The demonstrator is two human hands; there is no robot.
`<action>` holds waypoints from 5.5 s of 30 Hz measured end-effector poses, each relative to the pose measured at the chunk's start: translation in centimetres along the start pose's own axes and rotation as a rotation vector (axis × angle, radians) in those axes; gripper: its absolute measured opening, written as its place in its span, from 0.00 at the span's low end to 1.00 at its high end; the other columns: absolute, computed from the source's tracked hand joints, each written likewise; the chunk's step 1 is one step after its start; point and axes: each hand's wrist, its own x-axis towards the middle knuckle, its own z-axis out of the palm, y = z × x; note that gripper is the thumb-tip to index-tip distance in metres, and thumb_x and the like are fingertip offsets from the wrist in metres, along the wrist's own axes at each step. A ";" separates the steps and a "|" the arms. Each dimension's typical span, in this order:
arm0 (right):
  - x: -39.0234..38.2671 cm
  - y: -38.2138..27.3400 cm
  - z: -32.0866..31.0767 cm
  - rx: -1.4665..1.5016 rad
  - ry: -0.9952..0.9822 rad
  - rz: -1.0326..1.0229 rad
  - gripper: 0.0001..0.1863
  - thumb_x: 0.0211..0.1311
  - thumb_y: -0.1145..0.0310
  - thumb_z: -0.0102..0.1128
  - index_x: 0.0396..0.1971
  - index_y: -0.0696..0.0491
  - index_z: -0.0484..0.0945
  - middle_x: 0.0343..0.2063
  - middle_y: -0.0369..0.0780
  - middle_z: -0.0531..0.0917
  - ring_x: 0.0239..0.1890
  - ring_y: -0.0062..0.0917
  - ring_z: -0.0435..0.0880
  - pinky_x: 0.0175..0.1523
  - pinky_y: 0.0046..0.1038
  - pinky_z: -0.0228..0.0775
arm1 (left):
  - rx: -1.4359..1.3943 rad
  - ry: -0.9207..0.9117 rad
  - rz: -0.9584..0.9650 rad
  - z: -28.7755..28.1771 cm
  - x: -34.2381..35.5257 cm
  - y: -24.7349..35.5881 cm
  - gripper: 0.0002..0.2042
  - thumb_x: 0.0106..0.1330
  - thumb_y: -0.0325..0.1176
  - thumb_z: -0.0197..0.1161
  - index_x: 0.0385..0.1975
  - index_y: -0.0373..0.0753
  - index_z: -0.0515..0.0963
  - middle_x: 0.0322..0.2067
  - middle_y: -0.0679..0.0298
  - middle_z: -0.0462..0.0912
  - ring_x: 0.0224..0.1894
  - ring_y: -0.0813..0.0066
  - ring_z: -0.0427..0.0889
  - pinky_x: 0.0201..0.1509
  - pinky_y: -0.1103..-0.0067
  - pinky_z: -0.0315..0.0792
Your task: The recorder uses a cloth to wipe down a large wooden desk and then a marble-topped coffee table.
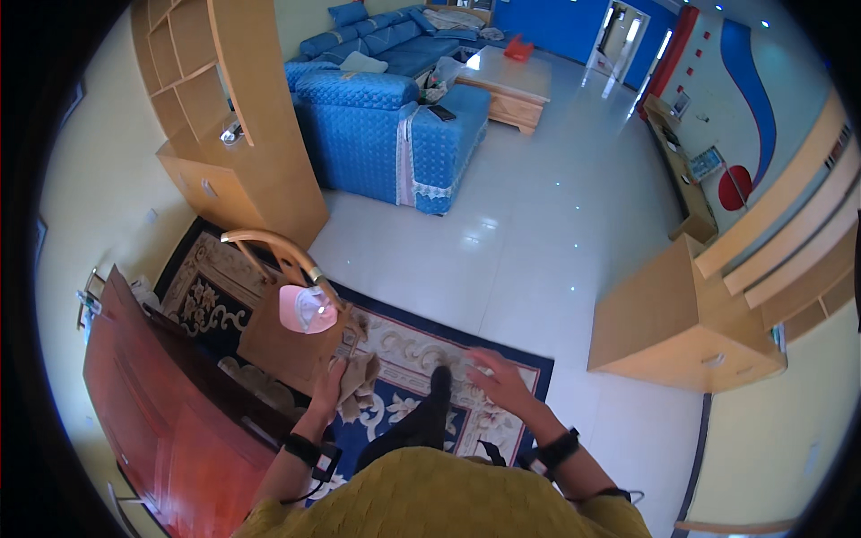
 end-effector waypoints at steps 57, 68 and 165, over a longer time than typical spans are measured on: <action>108.9 32.1 -50.9 0.218 -0.134 0.487 0.34 0.52 0.67 0.71 0.59 0.56 0.67 0.49 0.42 0.78 0.50 0.27 0.78 0.55 0.28 0.71 | 0.996 0.895 -0.401 43.1 93.1 37.8 0.51 0.41 0.40 0.71 0.70 0.54 0.49 0.57 0.46 0.63 0.60 0.47 0.63 0.59 0.56 0.64; 127.8 33.3 -51.5 0.064 -0.426 0.304 0.34 0.53 0.60 0.71 0.59 0.55 0.68 0.49 0.42 0.79 0.50 0.26 0.78 0.54 0.28 0.71 | 0.935 0.913 -0.498 43.5 92.9 38.2 0.51 0.40 0.34 0.69 0.70 0.54 0.50 0.55 0.45 0.65 0.58 0.45 0.65 0.60 0.57 0.65; 143.2 39.9 -65.5 -0.258 -0.326 0.568 0.41 0.49 0.42 0.69 0.59 0.48 0.69 0.48 0.46 0.81 0.49 0.34 0.81 0.55 0.32 0.73 | 0.232 0.814 -0.705 32.8 122.6 34.9 0.12 0.63 0.35 0.55 0.33 0.29 0.74 0.17 0.48 0.78 0.13 0.58 0.79 0.12 0.67 0.74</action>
